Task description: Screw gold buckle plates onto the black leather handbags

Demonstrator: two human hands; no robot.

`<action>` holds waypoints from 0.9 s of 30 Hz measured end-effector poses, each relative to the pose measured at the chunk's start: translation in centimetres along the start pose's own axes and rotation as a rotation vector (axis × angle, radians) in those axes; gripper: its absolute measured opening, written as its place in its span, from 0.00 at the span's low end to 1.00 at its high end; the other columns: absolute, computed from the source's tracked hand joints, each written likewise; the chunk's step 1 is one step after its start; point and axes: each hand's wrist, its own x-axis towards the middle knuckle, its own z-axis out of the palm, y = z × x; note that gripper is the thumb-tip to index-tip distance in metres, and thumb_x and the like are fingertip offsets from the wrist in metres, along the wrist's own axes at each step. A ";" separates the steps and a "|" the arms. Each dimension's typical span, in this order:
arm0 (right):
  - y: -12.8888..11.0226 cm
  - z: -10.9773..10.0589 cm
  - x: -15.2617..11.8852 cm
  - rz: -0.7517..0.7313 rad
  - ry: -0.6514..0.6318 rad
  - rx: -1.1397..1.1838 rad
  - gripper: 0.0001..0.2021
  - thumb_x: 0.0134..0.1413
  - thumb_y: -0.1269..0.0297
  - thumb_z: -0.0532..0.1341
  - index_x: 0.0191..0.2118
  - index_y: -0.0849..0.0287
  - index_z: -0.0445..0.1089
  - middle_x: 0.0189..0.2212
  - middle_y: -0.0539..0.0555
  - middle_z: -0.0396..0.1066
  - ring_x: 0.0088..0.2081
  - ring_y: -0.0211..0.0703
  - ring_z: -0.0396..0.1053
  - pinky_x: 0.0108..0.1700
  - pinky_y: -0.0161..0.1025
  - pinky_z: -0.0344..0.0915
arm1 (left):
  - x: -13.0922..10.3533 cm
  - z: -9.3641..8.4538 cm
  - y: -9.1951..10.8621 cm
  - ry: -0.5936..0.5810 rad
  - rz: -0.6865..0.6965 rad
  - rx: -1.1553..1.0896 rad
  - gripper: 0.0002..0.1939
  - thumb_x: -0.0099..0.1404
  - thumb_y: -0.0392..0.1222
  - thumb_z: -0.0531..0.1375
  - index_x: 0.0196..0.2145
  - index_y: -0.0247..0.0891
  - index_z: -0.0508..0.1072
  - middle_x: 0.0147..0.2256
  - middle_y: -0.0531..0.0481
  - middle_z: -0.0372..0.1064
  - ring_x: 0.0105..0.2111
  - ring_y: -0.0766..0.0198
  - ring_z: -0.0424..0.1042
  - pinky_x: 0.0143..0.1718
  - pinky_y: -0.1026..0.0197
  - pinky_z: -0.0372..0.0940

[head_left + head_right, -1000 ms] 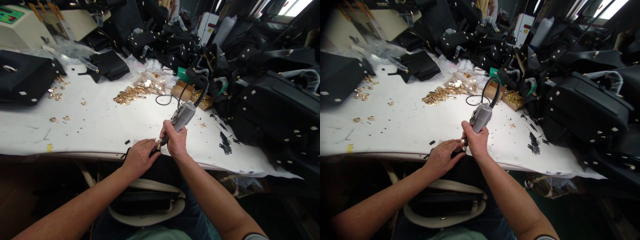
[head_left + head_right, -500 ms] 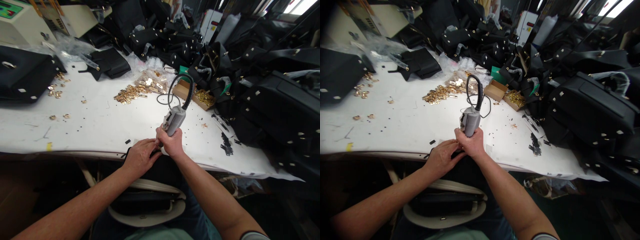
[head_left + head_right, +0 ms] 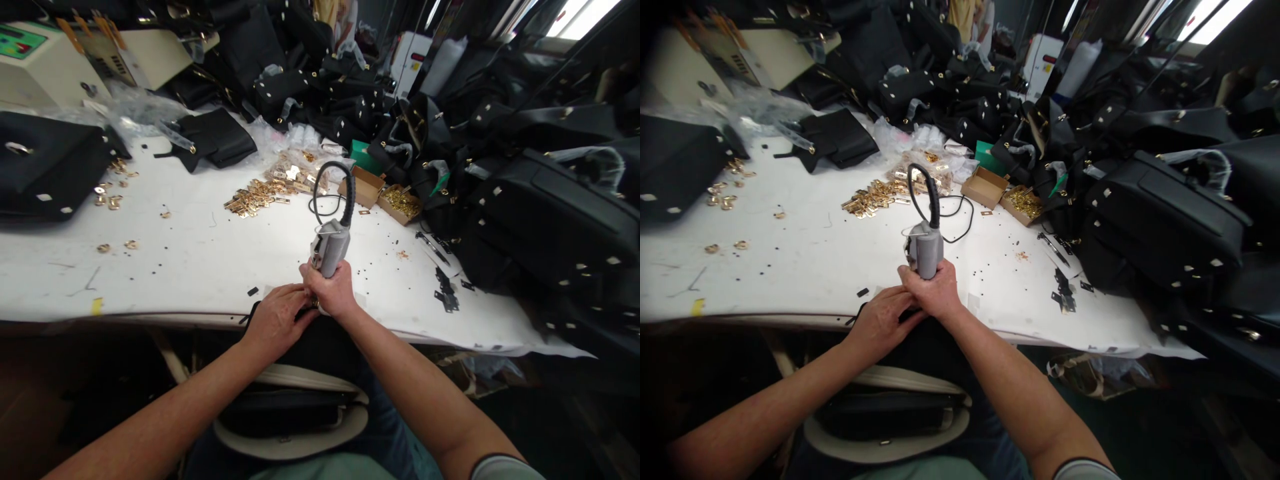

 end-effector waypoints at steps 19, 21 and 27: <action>-2.7 -5.1 2.8 -0.082 -0.028 -0.603 0.23 0.63 0.43 0.55 0.50 0.57 0.69 0.39 0.55 0.74 0.36 0.44 0.71 0.37 0.39 0.65 | -0.5 -3.2 3.2 -0.270 -0.153 0.309 0.13 0.69 0.47 0.60 0.43 0.37 0.78 0.39 0.43 0.75 0.43 0.49 0.72 0.46 0.48 0.63; -1.5 -5.4 2.4 -0.077 -0.138 -0.883 0.19 0.65 0.52 0.54 0.53 0.56 0.69 0.47 0.58 0.72 0.44 0.48 0.70 0.44 0.42 0.65 | -0.7 -3.7 3.7 -0.286 -0.188 0.268 0.14 0.69 0.48 0.57 0.44 0.39 0.78 0.41 0.43 0.76 0.44 0.49 0.72 0.47 0.49 0.64; -0.9 -5.3 0.8 -0.128 -0.171 -1.052 0.15 0.52 0.60 0.65 0.47 0.51 0.76 0.47 0.56 0.74 0.51 0.55 0.69 0.52 0.48 0.64 | -1.4 -4.9 3.6 -0.296 -0.319 0.071 0.22 0.63 0.63 0.54 0.40 0.46 0.78 0.43 0.50 0.78 0.46 0.51 0.75 0.49 0.52 0.68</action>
